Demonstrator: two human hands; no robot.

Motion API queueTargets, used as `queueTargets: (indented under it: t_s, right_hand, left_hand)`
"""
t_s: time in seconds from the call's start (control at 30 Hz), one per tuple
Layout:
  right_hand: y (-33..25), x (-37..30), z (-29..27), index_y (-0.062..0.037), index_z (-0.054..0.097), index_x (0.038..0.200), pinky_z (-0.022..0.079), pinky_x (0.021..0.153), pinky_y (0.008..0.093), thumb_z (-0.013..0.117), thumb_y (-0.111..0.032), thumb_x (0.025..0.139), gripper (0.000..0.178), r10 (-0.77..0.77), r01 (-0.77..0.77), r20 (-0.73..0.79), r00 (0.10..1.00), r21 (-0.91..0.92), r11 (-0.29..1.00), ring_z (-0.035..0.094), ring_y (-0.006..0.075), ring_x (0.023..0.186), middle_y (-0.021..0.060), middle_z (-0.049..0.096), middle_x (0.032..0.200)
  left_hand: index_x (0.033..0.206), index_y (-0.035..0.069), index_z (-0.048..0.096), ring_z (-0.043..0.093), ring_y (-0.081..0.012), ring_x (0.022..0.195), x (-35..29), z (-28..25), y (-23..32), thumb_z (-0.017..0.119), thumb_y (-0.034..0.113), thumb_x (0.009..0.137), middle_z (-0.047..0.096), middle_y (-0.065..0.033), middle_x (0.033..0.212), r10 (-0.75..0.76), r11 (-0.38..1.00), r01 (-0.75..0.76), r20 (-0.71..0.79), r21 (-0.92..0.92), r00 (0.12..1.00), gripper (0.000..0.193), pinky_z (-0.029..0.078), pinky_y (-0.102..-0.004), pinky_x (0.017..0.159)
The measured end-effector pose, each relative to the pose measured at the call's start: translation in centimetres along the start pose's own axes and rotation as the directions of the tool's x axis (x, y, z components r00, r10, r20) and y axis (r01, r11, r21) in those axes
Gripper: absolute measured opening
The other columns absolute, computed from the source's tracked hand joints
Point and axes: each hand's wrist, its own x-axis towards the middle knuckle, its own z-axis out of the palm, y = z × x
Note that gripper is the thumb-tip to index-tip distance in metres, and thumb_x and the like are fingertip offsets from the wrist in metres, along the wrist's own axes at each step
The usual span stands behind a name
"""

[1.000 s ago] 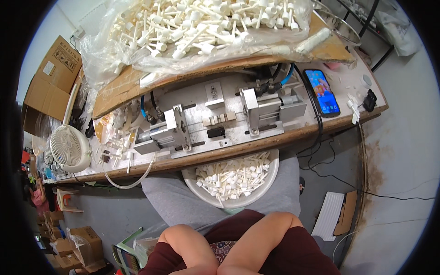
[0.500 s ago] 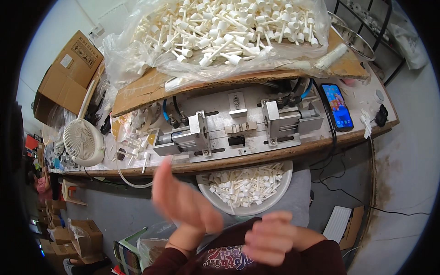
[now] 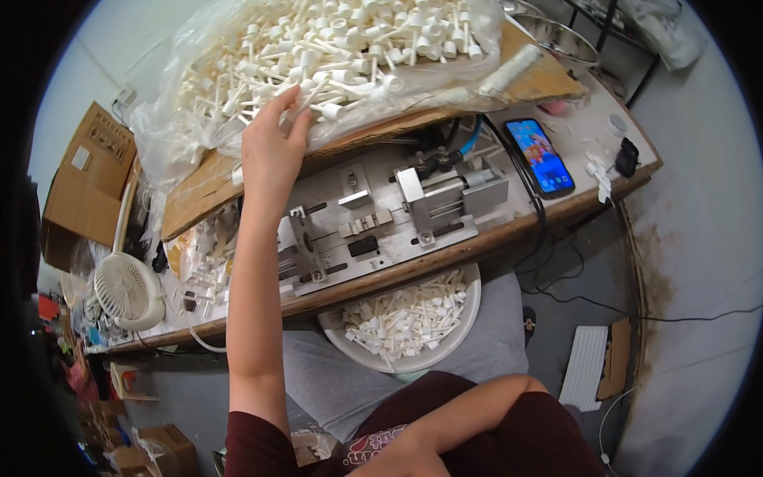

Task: Assemble small plastic components using a workbench pneumatic press or jig.

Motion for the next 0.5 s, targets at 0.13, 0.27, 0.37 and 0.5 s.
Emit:
queueTargets:
  t_s: [0.13,0.27,0.37,0.5]
  right_hand:
    - [1.6,0.7,-1.3,0.0125,0.053,0.134,0.053,0.085,0.0392,0.075,-0.04,0.085,0.075,-0.054,0.062,0.146,0.988,-0.05,0.997,0.067,0.0291,0.103,0.0197,0.07,0.111]
    - [-1.6,1.1,-1.0,0.0131,0.06,0.125,0.055,0.076,0.0395,0.078,-0.039,0.084,0.068,0.02,-0.023,-0.057,0.998,-0.058,0.998,0.07,0.028,0.091,0.019,0.073,0.099]
    - [-0.8,1.6,0.1,0.0127,0.062,0.121,0.055,0.076,0.037,0.078,-0.04,0.085,0.066,-0.003,0.015,-0.221,0.975,0.055,0.998,0.07,0.0253,0.093,0.0196,0.072,0.1]
    - [-0.5,4.4,1.5,0.0125,0.065,0.118,0.055,0.076,0.0362,0.075,-0.037,0.088,0.059,-0.195,0.232,-0.342,0.919,0.071,0.97,0.071,0.0248,0.092,0.0199,0.072,0.1]
  left_hand:
    - [0.12,0.004,0.068,0.067,-0.0323,0.101,0.1,0.4,-0.9,0.067,0.008,0.088,0.071,-0.014,0.109,0.002,0.999,-0.003,0.031,0.044,1.0,0.032,0.053,-0.0405,0.086]
    - [0.111,0.005,0.072,0.07,-0.0305,0.093,-0.1,-0.7,-1.3,0.068,0.009,0.089,0.072,-0.0119,0.106,0.023,0.994,-0.023,0.0,0.105,1.0,0.023,0.053,-0.0383,0.082]
    - [0.1,0.004,0.074,0.071,-0.0294,0.085,-0.2,-1.2,-1.2,0.067,0.01,0.091,0.072,-0.0118,0.102,0.079,0.995,-0.075,-0.069,0.063,0.994,0.012,0.053,-0.0385,0.076]
    - [0.1,0.003,0.073,0.071,-0.0243,0.079,0.0,-2.0,-0.5,0.07,0.01,0.09,0.072,-0.0115,0.095,0.102,0.995,-0.099,-0.15,0.025,0.983,0.013,0.052,-0.0343,0.071]
